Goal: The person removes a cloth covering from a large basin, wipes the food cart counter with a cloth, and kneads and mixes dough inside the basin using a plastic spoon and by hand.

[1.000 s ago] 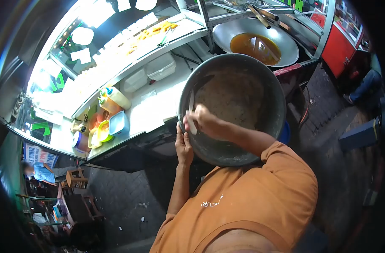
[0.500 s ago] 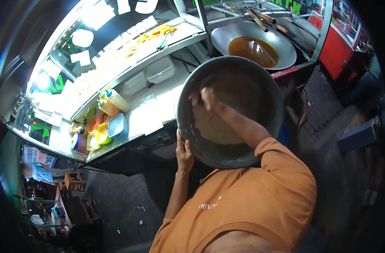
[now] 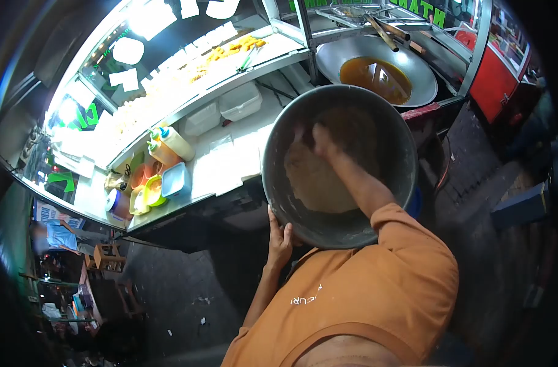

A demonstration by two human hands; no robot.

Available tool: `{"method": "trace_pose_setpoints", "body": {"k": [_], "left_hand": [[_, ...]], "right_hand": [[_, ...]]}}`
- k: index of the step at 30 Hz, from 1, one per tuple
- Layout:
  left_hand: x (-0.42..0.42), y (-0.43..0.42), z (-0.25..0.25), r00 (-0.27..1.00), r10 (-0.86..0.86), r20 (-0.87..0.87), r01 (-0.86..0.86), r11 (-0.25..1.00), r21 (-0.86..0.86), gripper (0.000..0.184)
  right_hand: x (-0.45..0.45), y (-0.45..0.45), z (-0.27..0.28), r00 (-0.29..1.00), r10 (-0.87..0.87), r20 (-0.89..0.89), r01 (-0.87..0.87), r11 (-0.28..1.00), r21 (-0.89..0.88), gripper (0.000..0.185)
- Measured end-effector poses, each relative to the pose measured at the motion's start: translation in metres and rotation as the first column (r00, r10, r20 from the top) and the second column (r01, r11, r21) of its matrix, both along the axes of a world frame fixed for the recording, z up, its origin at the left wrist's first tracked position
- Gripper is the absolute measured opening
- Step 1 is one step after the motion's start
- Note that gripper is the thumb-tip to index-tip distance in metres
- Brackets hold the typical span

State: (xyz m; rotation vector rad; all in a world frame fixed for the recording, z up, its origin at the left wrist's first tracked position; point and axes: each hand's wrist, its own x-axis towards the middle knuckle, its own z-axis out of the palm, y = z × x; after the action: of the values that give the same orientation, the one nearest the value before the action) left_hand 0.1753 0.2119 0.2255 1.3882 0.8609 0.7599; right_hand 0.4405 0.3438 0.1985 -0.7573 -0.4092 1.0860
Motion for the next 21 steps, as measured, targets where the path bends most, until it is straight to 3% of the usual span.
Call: {"method": "trace_pose_setpoints", "body": {"k": [2, 3, 4, 6, 7, 8, 11, 14, 17, 18, 20, 21], "left_hand": [[0.006, 0.004, -0.014, 0.995, 0.057, 0.081, -0.066, 0.991, 0.12, 0.061], [0.004, 0.025, -0.02, 0.995, 0.096, 0.029, -0.1, 0.957, 0.271, 0.058], [-0.002, 0.046, -0.023, 0.991, 0.127, -0.048, -0.115, 0.974, 0.198, 0.054], [0.015, 0.086, -0.003, 0.986, 0.167, 0.001, -0.158, 0.931, 0.331, 0.047], [0.028, 0.093, 0.028, 0.974, 0.173, -0.146, -0.108, 0.923, 0.368, 0.044], [0.038, 0.109, 0.027, 0.974, 0.171, -0.148, -0.096, 0.907, 0.411, 0.043], [0.055, 0.126, 0.027, 0.975, 0.144, -0.171, -0.04, 0.865, 0.5, 0.043], [0.051, 0.119, 0.025, 0.976, 0.108, -0.188, 0.01, 0.842, 0.539, 0.044], [0.043, 0.088, 0.036, 0.998, 0.028, -0.064, -0.01, 0.964, 0.265, 0.044], [0.038, 0.08, 0.027, 0.998, 0.06, -0.004, -0.057, 0.963, 0.264, 0.045], [0.039, 0.07, 0.006, 0.986, 0.117, 0.116, -0.143, 0.955, 0.258, 0.045], [0.039, 0.061, 0.019, 0.986, 0.131, 0.101, -0.151, 0.964, 0.218, 0.046]], "right_hand": [[0.003, 0.005, -0.046, 0.971, 0.24, 0.002, -0.237, 0.957, 0.164, 0.032], [0.0, -0.001, -0.053, 0.947, 0.32, 0.019, -0.318, 0.93, 0.183, 0.031], [-0.003, -0.007, -0.059, 0.917, 0.398, 0.04, -0.397, 0.896, 0.199, 0.031], [-0.021, -0.025, -0.035, 0.872, 0.482, 0.088, -0.49, 0.863, 0.126, 0.031], [-0.033, -0.041, 0.004, 0.842, 0.528, 0.111, -0.529, 0.848, -0.023, 0.03], [-0.047, -0.057, 0.034, 0.811, 0.572, 0.124, -0.55, 0.817, -0.172, 0.029], [-0.075, -0.074, 0.036, 0.801, 0.587, 0.112, -0.565, 0.805, -0.182, 0.029], [-0.035, -0.022, 0.009, 0.914, 0.406, 0.03, -0.397, 0.906, -0.148, 0.028], [0.012, 0.01, -0.016, 0.943, 0.253, -0.217, -0.27, 0.961, -0.052, 0.027], [0.011, 0.008, -0.014, 0.933, 0.246, -0.264, -0.266, 0.963, -0.044, 0.027], [-0.009, 0.001, -0.005, 0.923, 0.31, -0.23, -0.333, 0.94, -0.069, 0.027], [-0.025, -0.007, 0.002, 0.918, 0.354, -0.179, -0.377, 0.92, -0.11, 0.027]]}}
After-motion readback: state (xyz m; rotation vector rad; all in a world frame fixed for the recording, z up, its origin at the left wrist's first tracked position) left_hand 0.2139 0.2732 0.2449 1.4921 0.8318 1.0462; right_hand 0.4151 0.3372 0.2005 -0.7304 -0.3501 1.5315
